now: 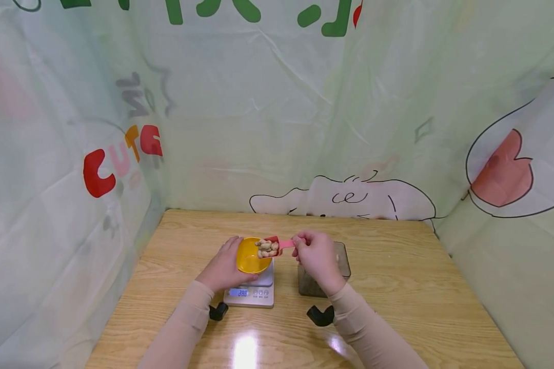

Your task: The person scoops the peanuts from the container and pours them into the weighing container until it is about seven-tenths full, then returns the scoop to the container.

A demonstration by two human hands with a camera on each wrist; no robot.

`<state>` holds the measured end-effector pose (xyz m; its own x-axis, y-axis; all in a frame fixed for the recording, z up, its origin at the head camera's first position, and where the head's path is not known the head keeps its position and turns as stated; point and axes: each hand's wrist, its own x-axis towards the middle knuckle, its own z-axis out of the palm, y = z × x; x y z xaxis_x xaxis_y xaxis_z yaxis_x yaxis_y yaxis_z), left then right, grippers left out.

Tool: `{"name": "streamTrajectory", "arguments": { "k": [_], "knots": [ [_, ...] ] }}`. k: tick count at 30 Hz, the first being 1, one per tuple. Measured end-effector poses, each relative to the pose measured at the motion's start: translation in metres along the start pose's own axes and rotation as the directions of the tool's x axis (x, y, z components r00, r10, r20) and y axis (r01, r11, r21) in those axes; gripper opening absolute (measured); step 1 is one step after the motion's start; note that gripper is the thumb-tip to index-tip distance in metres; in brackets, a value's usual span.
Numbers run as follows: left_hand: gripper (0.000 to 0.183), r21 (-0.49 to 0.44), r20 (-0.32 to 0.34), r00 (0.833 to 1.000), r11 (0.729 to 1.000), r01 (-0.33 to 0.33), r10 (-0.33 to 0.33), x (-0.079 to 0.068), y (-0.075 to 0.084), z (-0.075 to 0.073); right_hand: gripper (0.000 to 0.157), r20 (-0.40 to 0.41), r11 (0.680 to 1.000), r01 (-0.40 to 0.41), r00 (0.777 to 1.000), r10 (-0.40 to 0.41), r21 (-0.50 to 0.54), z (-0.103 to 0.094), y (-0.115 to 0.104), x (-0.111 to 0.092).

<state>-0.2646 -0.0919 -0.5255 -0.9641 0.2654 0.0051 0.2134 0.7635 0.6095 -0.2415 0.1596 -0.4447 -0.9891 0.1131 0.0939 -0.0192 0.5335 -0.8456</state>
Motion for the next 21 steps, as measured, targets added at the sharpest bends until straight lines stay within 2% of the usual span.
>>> {"name": "streamTrajectory", "arguments": {
  "k": [7, 12, 15, 21],
  "knots": [
    [0.116, -0.006, 0.003, 1.000, 1.000, -0.004, 0.004, 0.0005, 0.0003, 0.0000, 0.015, -0.029, 0.995, 0.094, 0.995, -0.096, -0.041, 0.0013, 0.0006, -0.0019],
    [0.116, 0.000, -0.001, 1.000, 1.000, -0.011, 0.011, 0.0014, -0.0012, 0.0009, 0.014, -0.063, 0.983, 0.178, 0.982, -0.180, -0.039, 0.0016, 0.0025, -0.0026],
    [0.116, 0.004, -0.009, 1.000, 1.000, -0.017, 0.017, 0.0011, -0.0017, 0.0013, 0.013, -0.090, 0.967, 0.247, 0.963, -0.252, -0.066, 0.0021, 0.0034, -0.0033],
    [0.117, 0.018, -0.008, 1.000, 1.000, -0.005, 0.005, -0.0011, 0.0000, 0.0001, 0.010, -0.125, 0.915, 0.376, 0.911, -0.394, -0.143, 0.0024, 0.0032, -0.0061]
  ]
}}
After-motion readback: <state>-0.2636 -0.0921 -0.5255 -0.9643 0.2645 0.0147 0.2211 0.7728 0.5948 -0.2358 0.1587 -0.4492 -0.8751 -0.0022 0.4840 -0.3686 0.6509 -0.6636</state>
